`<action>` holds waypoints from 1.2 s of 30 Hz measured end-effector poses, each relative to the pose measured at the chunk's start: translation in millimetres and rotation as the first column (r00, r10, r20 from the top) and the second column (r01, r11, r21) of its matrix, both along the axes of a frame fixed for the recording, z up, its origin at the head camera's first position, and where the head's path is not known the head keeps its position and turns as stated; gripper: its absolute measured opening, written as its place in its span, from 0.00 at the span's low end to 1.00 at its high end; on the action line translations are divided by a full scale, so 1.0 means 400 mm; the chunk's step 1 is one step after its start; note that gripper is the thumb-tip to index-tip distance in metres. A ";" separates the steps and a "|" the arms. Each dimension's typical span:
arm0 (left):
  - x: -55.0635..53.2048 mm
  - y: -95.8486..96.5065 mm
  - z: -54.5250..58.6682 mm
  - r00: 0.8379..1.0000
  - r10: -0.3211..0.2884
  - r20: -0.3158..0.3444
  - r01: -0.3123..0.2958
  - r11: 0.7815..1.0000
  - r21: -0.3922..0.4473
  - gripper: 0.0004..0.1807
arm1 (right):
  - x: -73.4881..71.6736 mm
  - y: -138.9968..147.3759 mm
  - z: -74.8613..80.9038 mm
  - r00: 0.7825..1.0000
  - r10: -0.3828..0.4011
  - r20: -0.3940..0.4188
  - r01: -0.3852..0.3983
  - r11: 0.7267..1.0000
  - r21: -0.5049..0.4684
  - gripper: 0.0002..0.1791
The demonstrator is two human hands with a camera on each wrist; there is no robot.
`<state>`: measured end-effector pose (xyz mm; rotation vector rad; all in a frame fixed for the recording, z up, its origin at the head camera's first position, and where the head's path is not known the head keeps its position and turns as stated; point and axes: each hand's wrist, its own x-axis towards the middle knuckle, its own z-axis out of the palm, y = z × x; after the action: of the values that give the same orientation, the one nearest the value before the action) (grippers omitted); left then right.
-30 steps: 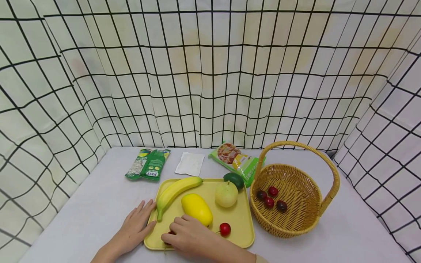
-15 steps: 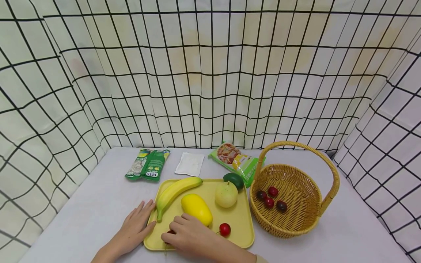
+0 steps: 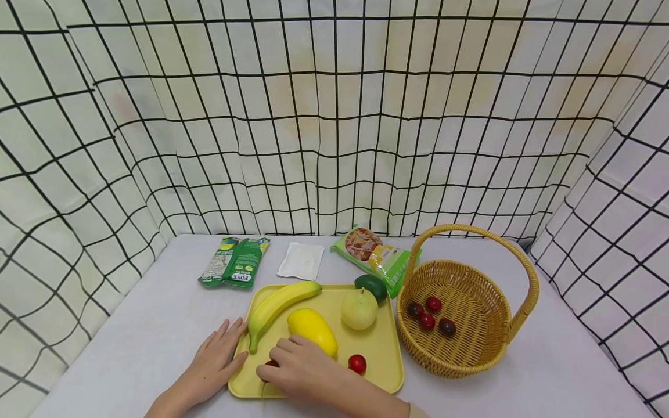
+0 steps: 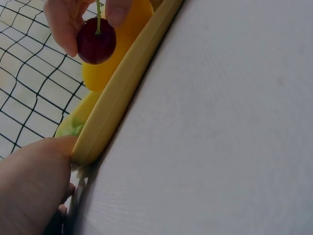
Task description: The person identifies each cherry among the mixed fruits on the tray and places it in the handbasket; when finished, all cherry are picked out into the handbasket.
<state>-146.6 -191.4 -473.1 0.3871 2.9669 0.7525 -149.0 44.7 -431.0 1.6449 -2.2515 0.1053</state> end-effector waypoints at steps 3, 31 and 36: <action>0.000 0.000 0.000 1.000 0.000 -0.001 0.000 1.000 -0.002 0.34 | 0.000 0.003 0.011 1.000 -0.003 -0.030 0.002 0.999 -0.033 0.09; -0.004 0.001 -0.002 1.000 0.004 0.002 -0.004 1.000 -0.002 0.33 | -0.033 0.066 0.081 0.979 -0.112 -0.172 0.083 0.982 -0.168 0.12; -0.002 0.000 -0.001 1.000 0.003 0.016 -0.003 1.000 -0.001 0.34 | -0.039 0.084 0.094 0.979 -0.130 -0.158 0.108 0.984 -0.140 0.14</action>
<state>-147.3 -191.4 -473.6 0.3745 2.9532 0.7511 -164.5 78.3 -393.6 1.3949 -2.1616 0.0801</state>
